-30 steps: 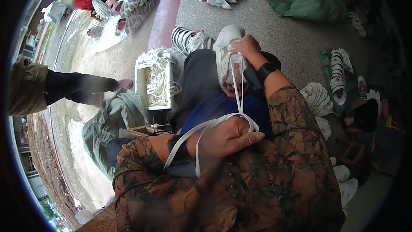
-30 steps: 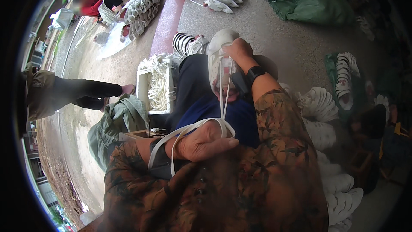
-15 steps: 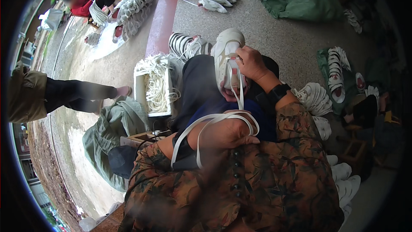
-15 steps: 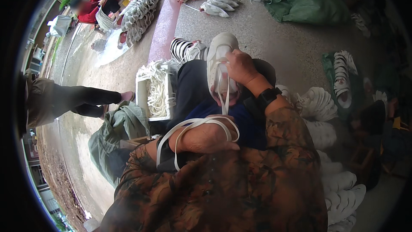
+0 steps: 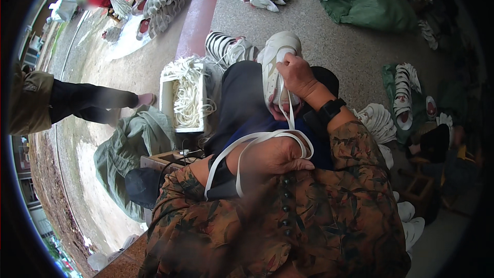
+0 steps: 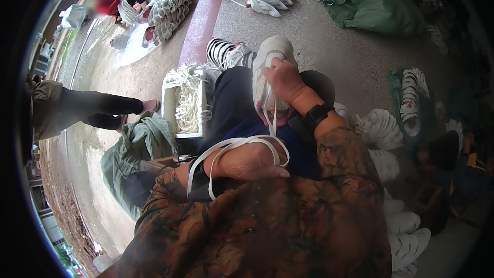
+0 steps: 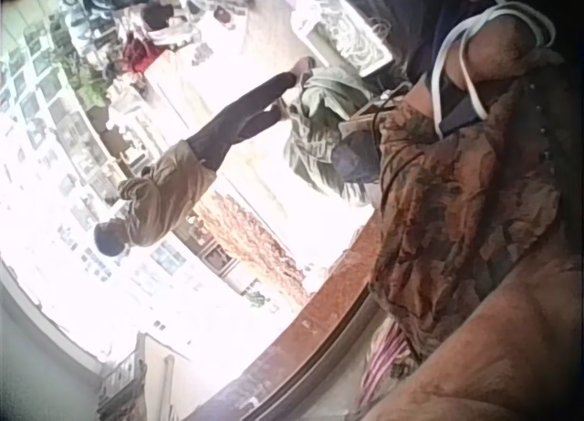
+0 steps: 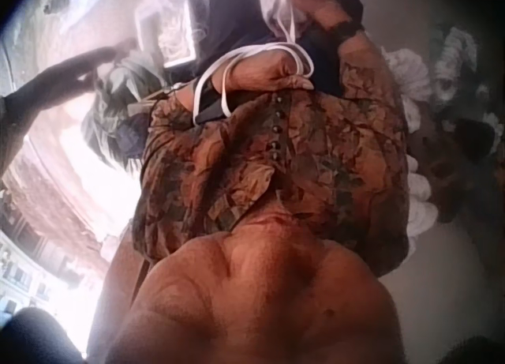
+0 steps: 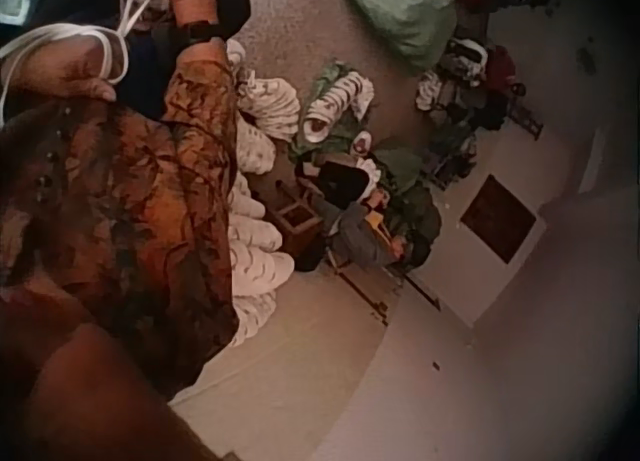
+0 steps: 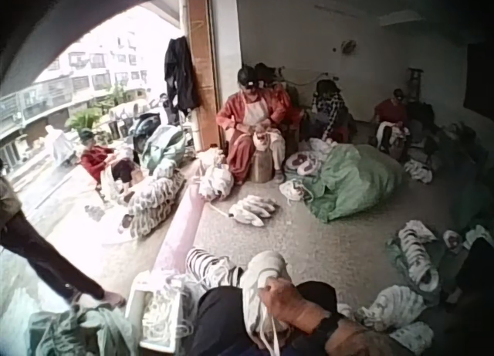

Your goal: The recorder is lacing a new pair of white sneakers while sitting in a workshop.

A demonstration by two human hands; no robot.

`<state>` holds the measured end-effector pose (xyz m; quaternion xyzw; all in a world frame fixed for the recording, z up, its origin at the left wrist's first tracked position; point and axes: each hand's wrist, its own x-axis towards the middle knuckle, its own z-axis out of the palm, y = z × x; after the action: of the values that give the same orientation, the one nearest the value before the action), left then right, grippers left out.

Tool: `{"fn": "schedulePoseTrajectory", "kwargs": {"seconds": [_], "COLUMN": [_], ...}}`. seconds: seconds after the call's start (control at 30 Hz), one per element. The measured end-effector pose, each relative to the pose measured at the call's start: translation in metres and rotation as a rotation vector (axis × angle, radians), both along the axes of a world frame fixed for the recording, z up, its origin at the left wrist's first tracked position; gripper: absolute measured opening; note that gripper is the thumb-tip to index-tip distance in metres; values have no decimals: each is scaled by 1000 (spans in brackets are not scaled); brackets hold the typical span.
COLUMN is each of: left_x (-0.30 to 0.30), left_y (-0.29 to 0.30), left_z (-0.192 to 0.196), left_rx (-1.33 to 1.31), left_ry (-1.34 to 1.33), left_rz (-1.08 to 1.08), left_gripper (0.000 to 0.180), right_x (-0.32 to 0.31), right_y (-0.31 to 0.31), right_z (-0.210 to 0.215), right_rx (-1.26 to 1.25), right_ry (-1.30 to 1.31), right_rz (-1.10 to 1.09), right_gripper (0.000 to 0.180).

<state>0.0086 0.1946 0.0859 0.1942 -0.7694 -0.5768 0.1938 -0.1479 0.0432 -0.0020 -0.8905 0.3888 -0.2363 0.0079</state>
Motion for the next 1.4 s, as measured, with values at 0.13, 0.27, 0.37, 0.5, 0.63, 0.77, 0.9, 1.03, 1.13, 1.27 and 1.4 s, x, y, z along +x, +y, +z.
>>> {"fn": "schedulePoseTrajectory", "kwargs": {"seconds": [0.13,0.27,0.37,0.5,0.63,0.77,0.9,1.03,1.13,1.27,1.4], "left_x": [1,5,10,13,8,1,-5,-10,-8,-4,-5], "left_y": [-3,-5,-6,-13,-18,-15,-14,-12,-12,-12,-12], "left_z": [-1,1,2,-2,-8,-10,-10,-8,-5,0,-2], "left_rx": [-144,-83,133,235,81,139,154,210,214,313,317], "left_ry": [173,147,-11,-39,55,57,-32,-30,36,40,139], "left_rz": [72,32,17,-28,-51,-117,-222,-193,-162,-154,-139], "left_gripper": [41,40,27,26,26,27,34,38,39,40,41], "right_x": [9,10,8,-2,-8,-5,0,7,15,6,2], "right_y": [-2,-12,-25,-45,-58,-66,-65,-53,-50,-57,-45], "right_z": [5,8,6,2,3,5,1,-7,-7,7,12], "right_rx": [15,6,21,489,1096,1111,1084,349,405,744,578], "right_ry": [193,257,185,-47,-275,-102,-116,62,178,-23,-60], "right_rz": [62,142,156,43,21,109,24,148,-95,28,109], "right_gripper": [8,9,6,6,9,6,11,27,36,26,12]}}
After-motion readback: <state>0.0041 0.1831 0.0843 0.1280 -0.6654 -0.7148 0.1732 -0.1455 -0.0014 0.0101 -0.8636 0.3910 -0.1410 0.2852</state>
